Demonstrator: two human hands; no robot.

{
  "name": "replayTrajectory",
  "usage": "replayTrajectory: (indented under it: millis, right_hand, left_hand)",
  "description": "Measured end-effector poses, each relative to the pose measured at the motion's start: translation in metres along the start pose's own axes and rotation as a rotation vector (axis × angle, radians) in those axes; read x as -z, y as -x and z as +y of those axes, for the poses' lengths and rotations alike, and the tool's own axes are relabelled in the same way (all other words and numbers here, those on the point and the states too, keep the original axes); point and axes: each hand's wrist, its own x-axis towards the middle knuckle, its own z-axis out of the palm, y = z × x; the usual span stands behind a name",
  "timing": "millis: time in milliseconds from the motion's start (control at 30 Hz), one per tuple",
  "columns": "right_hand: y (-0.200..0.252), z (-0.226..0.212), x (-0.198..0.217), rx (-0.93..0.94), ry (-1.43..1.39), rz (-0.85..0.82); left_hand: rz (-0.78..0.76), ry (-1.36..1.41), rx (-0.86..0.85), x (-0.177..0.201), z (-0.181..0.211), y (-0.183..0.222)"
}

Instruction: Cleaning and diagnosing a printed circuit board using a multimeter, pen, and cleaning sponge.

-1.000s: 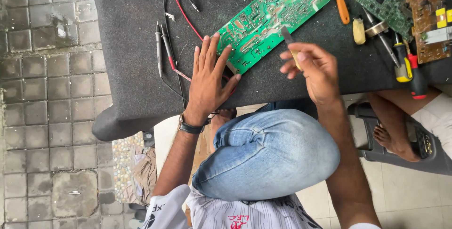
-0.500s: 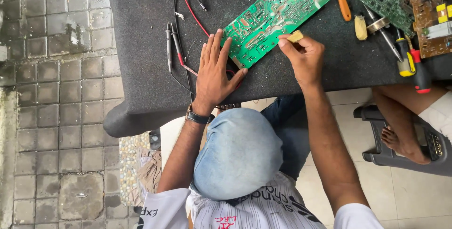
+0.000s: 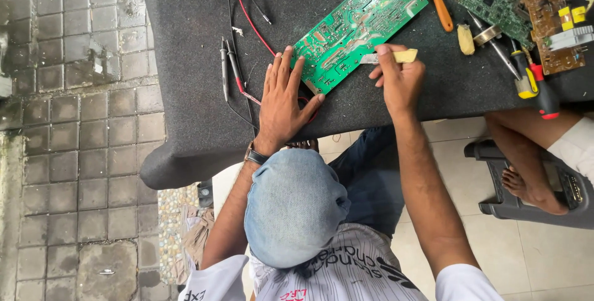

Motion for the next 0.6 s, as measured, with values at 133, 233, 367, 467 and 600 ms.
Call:
replayTrajectory:
  millis: [133,233,367,467,600]
  right_hand:
    - [0.0046,-0.0035,-0.0007,0.045,0.124,-0.023]
    - [0.0032,-0.0024,-0.0007,0.067,0.178,-0.007]
    - [0.0051,-0.0063,-0.001,0.101,0.135,0.016]
    - [0.0064,-0.0097,-0.0011,0.129,0.171,0.015]
    - [0.0039,-0.0045,-0.0013,0.159,0.2,-0.016]
  left_hand:
    - [-0.003,0.003,0.007,-0.0015,-0.0014,0.0024]
    - [-0.005,0.002,0.004,-0.0007,-0.0014,-0.0001]
    - [-0.012,0.005,0.002,-0.0003,-0.0023,0.0009]
    - [-0.02,0.007,-0.001,0.0004,-0.0017,0.0009]
    - [-0.024,0.007,0.002,0.0014,-0.0021,0.0004]
